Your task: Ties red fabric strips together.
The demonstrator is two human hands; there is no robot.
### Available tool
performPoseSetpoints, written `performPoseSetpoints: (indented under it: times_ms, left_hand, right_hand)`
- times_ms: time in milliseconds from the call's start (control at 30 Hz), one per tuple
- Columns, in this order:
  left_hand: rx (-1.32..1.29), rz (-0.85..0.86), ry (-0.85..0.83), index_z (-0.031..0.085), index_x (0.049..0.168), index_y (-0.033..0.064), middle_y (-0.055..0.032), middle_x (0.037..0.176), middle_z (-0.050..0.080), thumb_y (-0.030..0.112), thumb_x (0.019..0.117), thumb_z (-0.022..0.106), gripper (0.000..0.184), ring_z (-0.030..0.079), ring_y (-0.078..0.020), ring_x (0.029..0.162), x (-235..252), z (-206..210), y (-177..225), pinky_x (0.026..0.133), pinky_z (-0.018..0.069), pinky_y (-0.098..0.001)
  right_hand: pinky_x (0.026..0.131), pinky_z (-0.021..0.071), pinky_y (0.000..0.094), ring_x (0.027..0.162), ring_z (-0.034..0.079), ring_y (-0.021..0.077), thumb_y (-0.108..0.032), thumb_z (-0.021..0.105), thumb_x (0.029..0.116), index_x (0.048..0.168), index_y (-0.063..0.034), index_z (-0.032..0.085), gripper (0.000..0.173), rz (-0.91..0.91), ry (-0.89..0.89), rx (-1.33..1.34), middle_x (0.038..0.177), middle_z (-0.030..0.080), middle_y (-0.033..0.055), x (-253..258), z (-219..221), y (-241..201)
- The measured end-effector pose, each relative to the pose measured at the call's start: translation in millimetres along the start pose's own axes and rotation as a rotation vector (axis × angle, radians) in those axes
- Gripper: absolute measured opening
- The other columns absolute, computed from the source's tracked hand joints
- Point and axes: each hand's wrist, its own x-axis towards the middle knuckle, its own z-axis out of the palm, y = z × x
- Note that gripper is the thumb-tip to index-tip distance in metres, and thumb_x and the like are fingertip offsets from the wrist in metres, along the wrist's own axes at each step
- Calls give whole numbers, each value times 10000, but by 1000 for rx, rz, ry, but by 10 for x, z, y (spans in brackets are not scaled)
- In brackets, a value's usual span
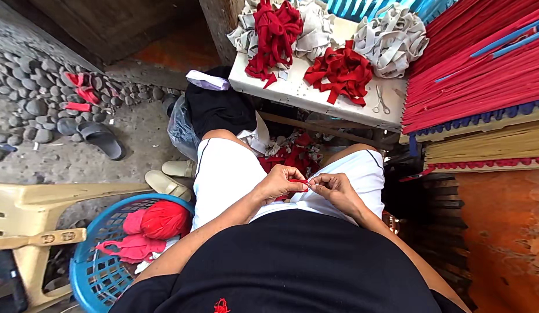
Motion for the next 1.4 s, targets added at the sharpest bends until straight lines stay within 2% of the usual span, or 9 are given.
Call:
performPoseSetpoints:
  times_ms: [233, 367, 567, 700, 800, 1033, 1133, 1233, 1400]
  left_hand:
    - [285, 175, 102, 728, 941, 26, -51, 833, 716, 28, 913, 715, 31, 653, -98, 713, 25, 34, -51, 676, 556, -290]
    - [362, 222, 254, 755, 932, 54, -37, 845, 735, 52, 912, 743, 23, 671, -99, 725, 32, 104, -41, 690, 568, -315]
    - [525, 424, 358, 768, 935, 92, -10, 861, 749, 78, 913, 728, 48, 692, -77, 747, 53, 141, -89, 701, 584, -325]
    - [605, 585, 361, 737, 887, 61, -27, 811, 729, 51, 902, 719, 25, 679, -81, 715, 68, 138, -112, 672, 571, -296]
    - [640, 655, 316, 736, 872, 39, -42, 815, 727, 39, 912, 699, 55, 680, -85, 736, 81, 111, -123, 698, 569, -283]
    - [654, 665, 228, 758, 913, 30, -49, 881, 747, 33, 931, 680, 80, 705, -88, 818, 107, 90, -137, 782, 586, -283]
    - [642, 638, 283, 759, 947, 45, -44, 927, 748, 82, 927, 717, 59, 704, -85, 857, 105, 110, -127, 808, 586, -282]
    - [664, 616, 349, 784, 963, 67, -21, 860, 701, 137, 914, 744, 94, 658, -77, 788, 112, 107, -128, 737, 560, -258]
    - [749, 657, 353, 790, 939, 53, -30, 779, 660, 115, 909, 717, 100, 622, -92, 704, 105, 103, -148, 661, 538, -263]
  right_hand:
    - [515, 426, 215, 536, 510, 36, -72, 646, 977, 960, -22, 726, 96, 36, 94, -46, 663, 620, -5, 20, 102, 22]
    - [492, 423, 226, 530, 507, 64, -53, 628, 985, 971, -12, 680, 69, 111, 195, 169, 696, 609, 16, 55, 240, 101]
    - [482, 414, 210, 519, 489, 59, -18, 602, 994, 982, -3, 662, 64, 186, 224, 406, 697, 596, 16, 85, 306, 64]
    - [485, 413, 206, 523, 490, 58, -13, 597, 996, 973, -6, 656, 63, 214, 215, 458, 699, 597, 19, 91, 305, 56]
    - [481, 407, 203, 516, 480, 53, -8, 594, 994, 966, -11, 653, 65, 213, 214, 472, 687, 585, 13, 90, 304, 71]
    - [485, 411, 209, 513, 483, 62, -1, 580, 1001, 915, -16, 636, 104, 223, 237, 510, 656, 568, 9, 93, 307, 82]
    - [504, 446, 222, 533, 510, 74, -2, 575, 1005, 911, -17, 633, 112, 221, 249, 546, 668, 571, 16, 103, 297, 80]
    - [550, 502, 250, 568, 552, 91, 18, 578, 997, 923, -7, 638, 99, 196, 231, 574, 701, 601, 26, 108, 286, 81]
    - [597, 564, 294, 581, 594, 121, 72, 593, 962, 923, 22, 635, 76, 160, 227, 609, 720, 629, 59, 105, 301, 61]
